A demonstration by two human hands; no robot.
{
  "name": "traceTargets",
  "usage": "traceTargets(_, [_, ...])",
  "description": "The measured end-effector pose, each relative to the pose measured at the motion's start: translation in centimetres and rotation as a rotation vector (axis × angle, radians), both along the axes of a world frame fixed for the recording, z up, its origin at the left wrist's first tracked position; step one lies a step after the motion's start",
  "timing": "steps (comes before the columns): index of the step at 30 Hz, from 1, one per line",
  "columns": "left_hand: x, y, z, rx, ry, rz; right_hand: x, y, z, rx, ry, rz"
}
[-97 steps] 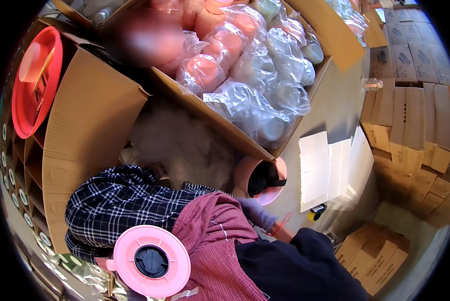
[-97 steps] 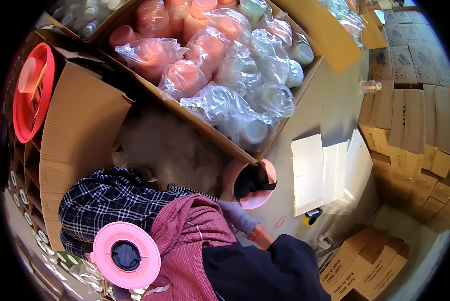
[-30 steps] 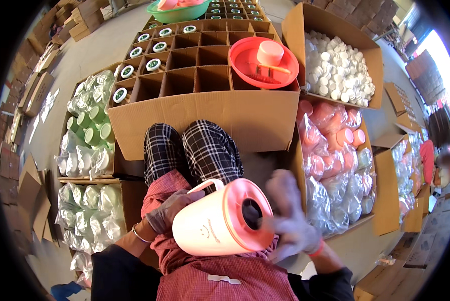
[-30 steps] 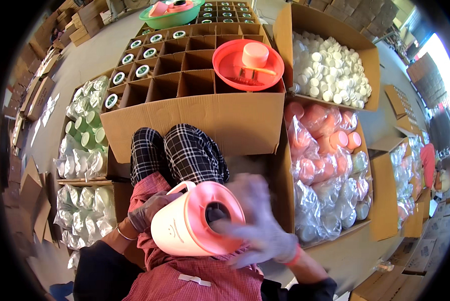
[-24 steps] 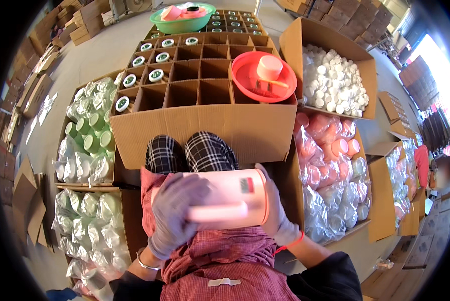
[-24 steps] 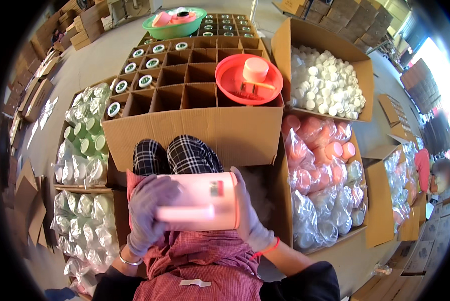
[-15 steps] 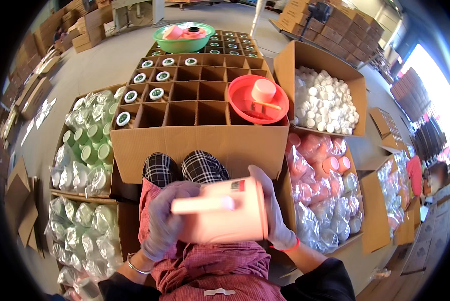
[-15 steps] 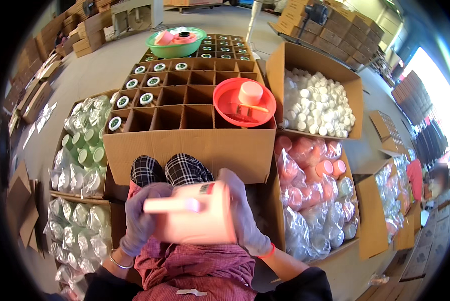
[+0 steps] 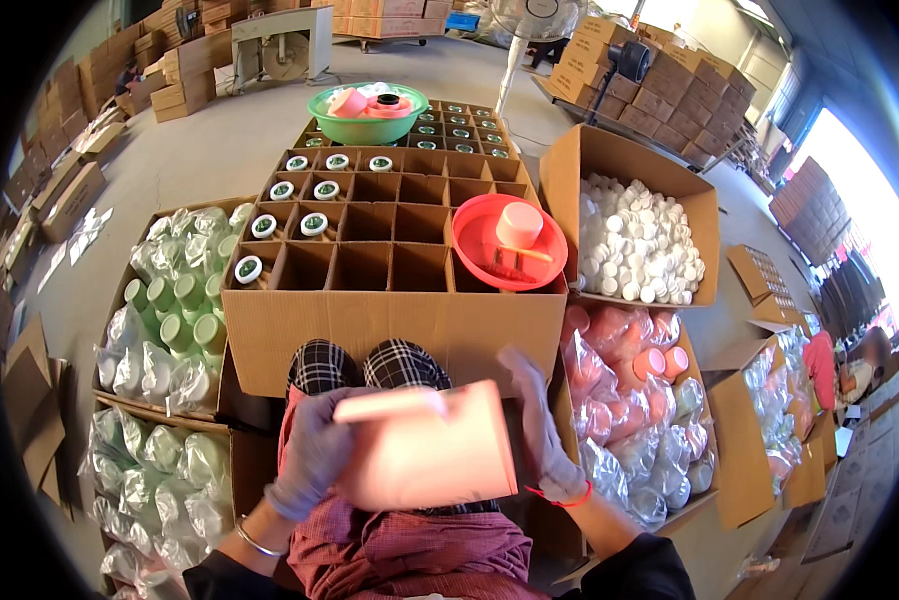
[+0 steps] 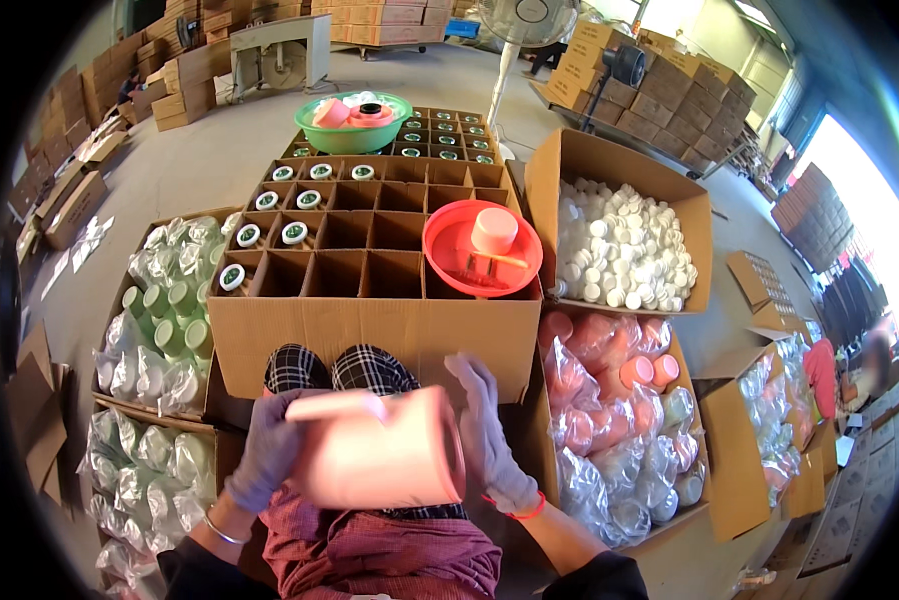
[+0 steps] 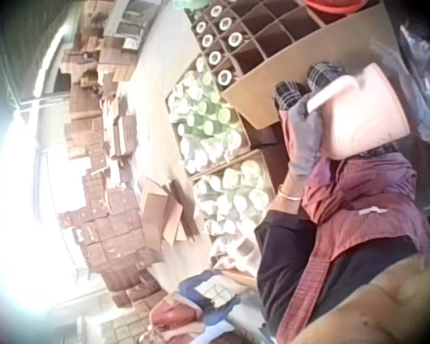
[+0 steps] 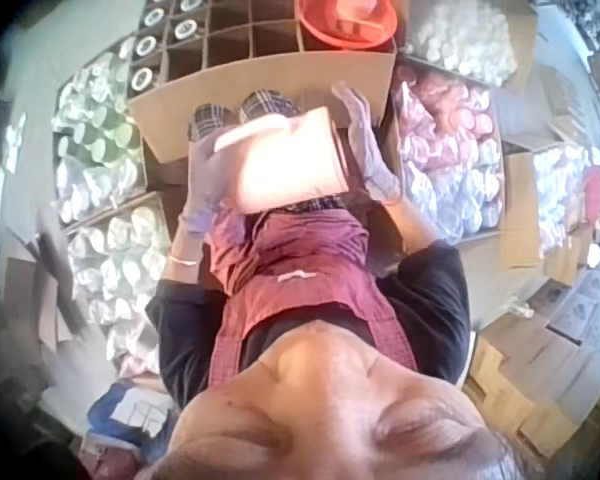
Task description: The person assembles pink plastic containers by inserting a black circular insert and a white cap into each container, then places the finished units into a cardboard box. The person repeats this process for multiple containers.
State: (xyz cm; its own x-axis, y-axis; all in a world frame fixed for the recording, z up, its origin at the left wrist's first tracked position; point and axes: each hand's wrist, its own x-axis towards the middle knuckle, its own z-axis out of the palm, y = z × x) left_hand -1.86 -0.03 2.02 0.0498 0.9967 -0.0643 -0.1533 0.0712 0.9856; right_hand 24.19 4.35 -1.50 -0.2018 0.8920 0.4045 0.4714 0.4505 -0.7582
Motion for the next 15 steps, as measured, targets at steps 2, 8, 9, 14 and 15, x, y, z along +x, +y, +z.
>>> traceTargets(2, [-0.6,0.3,-1.4,-0.067,-0.108,-0.033,0.3,0.1,3.7,0.176,0.078,0.642])
traceTargets(8, [0.9,1.4,3.0,0.832,0.836,0.105,-2.9,2.6,0.5,-0.873,1.08,0.27])
traceTargets(9, [-0.7,2.4,1.4,0.691,0.657,0.095,-3.2,2.6,1.3,-0.899,1.036,0.25])
traceTargets(14, [-2.2,2.5,1.9,0.322,0.422,0.284,-4.6,4.1,2.7,-0.253,0.558,0.57])
traceTargets(15, [-2.1,2.8,1.9,0.532,0.662,0.326,-5.0,4.5,2.4,-0.253,0.576,0.564])
